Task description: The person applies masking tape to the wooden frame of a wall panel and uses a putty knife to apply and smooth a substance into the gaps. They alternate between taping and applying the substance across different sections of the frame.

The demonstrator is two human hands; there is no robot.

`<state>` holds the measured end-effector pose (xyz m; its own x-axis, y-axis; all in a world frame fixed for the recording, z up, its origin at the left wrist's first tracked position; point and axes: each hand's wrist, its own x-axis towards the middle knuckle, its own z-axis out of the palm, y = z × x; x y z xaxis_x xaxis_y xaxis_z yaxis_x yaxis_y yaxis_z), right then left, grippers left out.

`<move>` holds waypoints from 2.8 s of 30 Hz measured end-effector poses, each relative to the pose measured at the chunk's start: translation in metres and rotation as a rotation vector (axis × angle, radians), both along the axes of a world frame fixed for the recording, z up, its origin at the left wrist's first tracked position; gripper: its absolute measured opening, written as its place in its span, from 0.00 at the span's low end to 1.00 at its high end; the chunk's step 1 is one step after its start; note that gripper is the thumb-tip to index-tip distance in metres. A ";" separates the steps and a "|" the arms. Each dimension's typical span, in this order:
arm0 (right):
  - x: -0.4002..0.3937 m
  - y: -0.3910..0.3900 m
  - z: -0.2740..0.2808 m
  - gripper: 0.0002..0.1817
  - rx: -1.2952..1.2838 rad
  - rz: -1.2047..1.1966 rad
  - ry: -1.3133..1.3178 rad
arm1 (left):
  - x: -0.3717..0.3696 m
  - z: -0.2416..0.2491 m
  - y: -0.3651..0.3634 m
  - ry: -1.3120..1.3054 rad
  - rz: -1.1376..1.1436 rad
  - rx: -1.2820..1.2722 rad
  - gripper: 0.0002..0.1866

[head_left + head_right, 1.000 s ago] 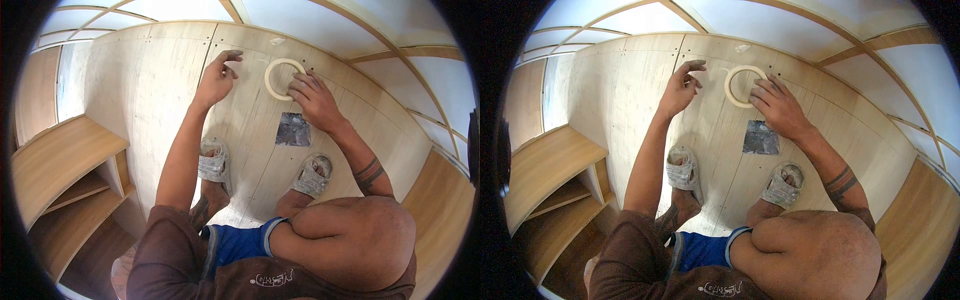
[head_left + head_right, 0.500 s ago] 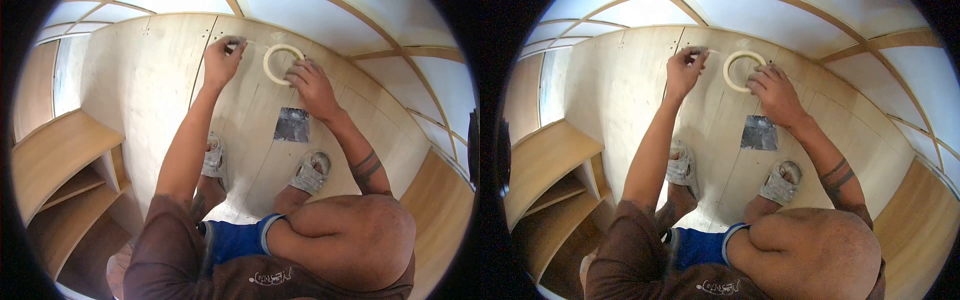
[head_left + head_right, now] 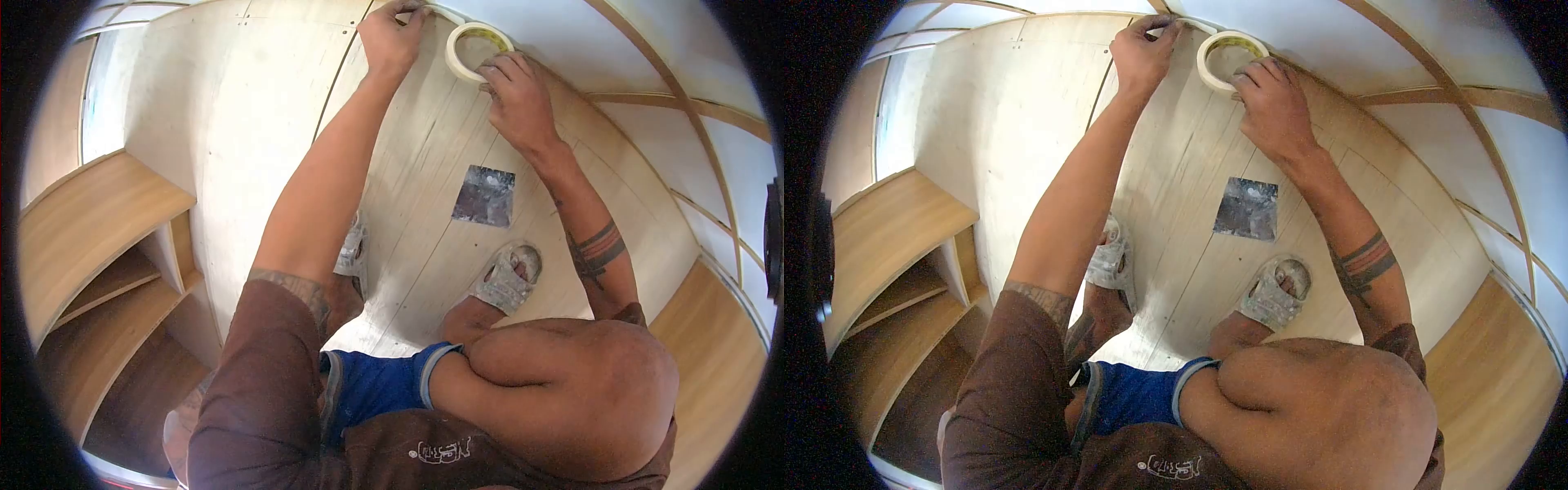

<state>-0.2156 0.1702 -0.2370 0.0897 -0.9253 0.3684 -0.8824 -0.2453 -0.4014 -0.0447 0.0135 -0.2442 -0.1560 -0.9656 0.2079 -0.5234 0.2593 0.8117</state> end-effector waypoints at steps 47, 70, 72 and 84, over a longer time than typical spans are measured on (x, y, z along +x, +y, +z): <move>0.011 0.000 0.001 0.19 -0.026 -0.078 0.083 | -0.006 0.009 -0.004 -0.192 0.162 -0.123 0.16; 0.013 0.001 -0.001 0.24 0.047 -0.094 0.060 | -0.018 -0.019 0.028 -0.060 -0.018 -0.171 0.18; 0.013 0.001 -0.001 0.24 0.056 -0.100 0.051 | -0.019 -0.024 0.028 -0.063 -0.032 -0.200 0.20; 0.014 0.000 0.001 0.19 0.034 -0.107 0.017 | -0.011 0.000 0.039 0.682 -0.024 0.640 0.21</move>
